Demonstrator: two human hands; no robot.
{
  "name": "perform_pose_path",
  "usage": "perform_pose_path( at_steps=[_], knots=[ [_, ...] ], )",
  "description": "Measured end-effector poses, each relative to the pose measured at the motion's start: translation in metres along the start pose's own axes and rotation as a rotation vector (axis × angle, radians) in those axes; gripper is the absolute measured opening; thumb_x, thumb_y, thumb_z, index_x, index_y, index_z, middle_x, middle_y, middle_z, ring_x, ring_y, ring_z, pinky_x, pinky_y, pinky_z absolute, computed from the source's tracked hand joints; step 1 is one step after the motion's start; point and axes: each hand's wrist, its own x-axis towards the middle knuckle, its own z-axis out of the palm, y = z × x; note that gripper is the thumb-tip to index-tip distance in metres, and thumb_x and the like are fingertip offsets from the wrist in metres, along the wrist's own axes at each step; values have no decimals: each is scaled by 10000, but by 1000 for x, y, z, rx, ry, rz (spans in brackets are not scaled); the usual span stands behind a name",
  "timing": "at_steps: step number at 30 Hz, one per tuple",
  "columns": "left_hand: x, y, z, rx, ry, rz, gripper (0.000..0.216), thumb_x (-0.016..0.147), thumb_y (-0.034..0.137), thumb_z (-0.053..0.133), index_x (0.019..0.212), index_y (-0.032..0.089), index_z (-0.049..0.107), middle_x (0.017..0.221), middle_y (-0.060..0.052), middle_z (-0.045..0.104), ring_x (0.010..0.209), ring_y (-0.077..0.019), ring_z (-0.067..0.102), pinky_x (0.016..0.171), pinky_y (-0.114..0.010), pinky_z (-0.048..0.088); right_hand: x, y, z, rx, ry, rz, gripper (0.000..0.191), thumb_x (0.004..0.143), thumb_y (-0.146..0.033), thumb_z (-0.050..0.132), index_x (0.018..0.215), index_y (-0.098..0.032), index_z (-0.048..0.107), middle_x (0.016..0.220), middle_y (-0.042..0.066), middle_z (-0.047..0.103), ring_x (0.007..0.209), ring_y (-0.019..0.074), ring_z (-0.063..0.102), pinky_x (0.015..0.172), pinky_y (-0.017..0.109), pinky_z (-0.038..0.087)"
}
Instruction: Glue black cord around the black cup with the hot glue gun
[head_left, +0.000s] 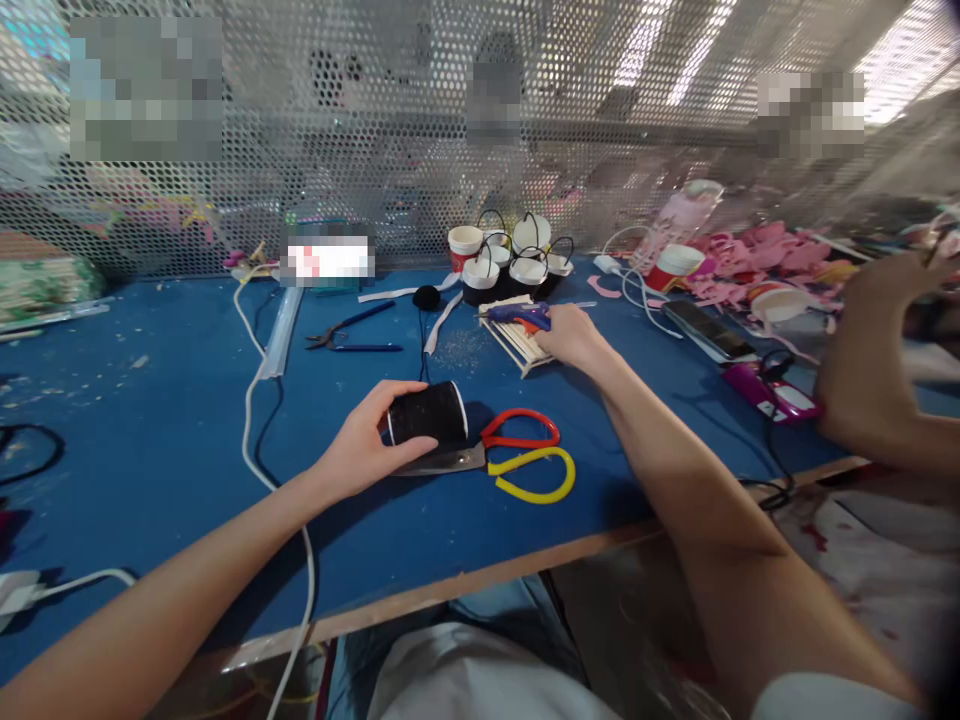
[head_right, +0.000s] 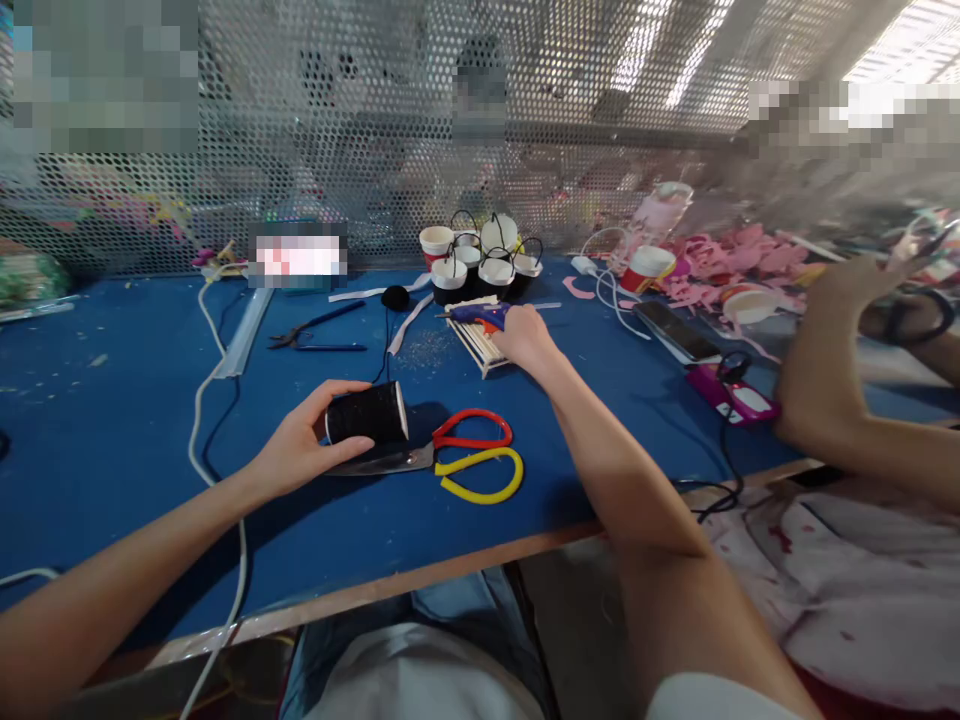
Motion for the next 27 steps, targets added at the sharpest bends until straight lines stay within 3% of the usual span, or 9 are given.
perform_pose_path(
  at_steps=[4,7,9,12,14,19,23,27],
  knots=[
    [0,-3,0,-26,23,-9,531,722,337,645,1193,225,428,1124,-72,517,956,-202,554,791,-337,486,0,7,0,85,78,47,429,701,-218,519,1087,-32,523,974,195,627,882,277,589,703,337,443],
    [1,-6,-1,-39,46,-2,537,718,328,655,1195,222,432,1126,-75,517,974,-205,544,809,-342,475,-5,9,-6,326,222,56,520,661,-241,588,1127,-40,478,1035,189,601,924,264,574,736,344,446],
    [2,-8,-2,-54,58,21,525,722,317,654,1190,222,438,1131,-76,506,985,-202,534,807,-332,473,-15,5,-12,595,169,-2,467,637,-274,630,1046,-76,524,980,145,621,838,229,593,669,318,464],
    [4,-9,-5,-32,88,62,494,733,300,648,1181,241,448,1133,-68,486,1001,-199,516,793,-315,470,-39,-8,-22,831,-100,-74,292,676,-332,615,873,-120,577,710,45,630,590,155,568,522,275,452],
    [5,-10,-6,3,114,96,477,742,283,640,1179,257,452,1153,-65,467,1050,-206,489,826,-324,456,-56,-19,-27,795,-156,-151,240,698,-364,609,764,-134,591,577,10,580,509,125,523,493,263,442],
    [6,-16,-7,20,148,103,481,745,253,637,1186,251,446,1180,-70,452,1103,-210,459,912,-352,414,-88,-36,-31,869,-241,-251,281,731,-371,597,894,-143,620,792,60,657,537,110,557,517,263,493],
    [8,-19,-8,-86,131,-34,517,737,295,641,1203,237,426,1140,-71,498,961,-195,539,788,-321,486,-97,-39,-26,799,-232,-197,235,728,-378,597,750,-147,635,559,25,606,477,132,548,451,267,470],
    [8,-17,-9,-112,144,-89,518,721,313,654,1189,238,445,1111,-56,530,895,-184,562,741,-301,499,-99,-36,-17,672,-166,-255,254,730,-391,586,574,-190,567,461,-1,541,406,127,492,393,275,412]
  ],
)
